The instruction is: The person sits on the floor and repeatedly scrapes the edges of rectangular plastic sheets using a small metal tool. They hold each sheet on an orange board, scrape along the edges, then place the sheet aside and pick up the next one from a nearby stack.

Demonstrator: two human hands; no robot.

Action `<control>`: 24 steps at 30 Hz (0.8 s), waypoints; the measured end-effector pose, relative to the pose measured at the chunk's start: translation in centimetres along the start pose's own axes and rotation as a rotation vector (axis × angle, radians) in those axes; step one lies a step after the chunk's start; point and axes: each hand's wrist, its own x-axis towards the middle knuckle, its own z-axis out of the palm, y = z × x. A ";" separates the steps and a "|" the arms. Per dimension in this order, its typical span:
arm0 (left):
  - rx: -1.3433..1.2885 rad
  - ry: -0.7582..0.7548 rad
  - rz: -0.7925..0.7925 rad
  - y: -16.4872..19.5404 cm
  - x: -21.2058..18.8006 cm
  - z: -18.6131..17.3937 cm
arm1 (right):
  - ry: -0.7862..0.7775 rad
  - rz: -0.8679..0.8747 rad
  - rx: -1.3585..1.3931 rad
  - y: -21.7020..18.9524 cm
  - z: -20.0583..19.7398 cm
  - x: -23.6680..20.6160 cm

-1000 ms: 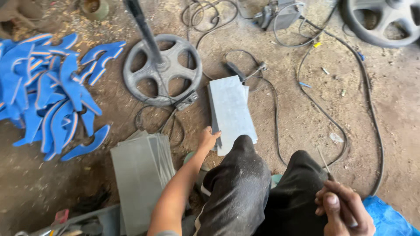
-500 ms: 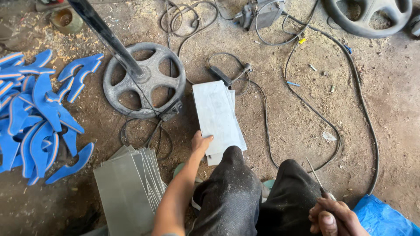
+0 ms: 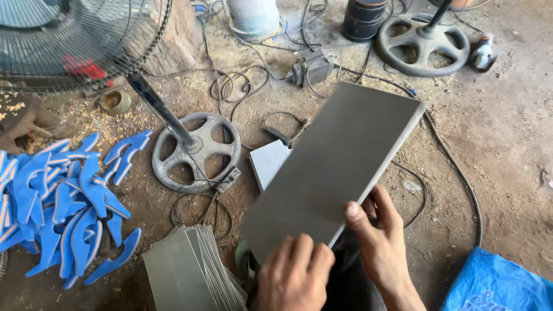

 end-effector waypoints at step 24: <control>-0.882 0.708 -0.916 -8.1 -12.7 -9.1 | -0.942 -0.161 -0.842 4.3 -5.5 -13.3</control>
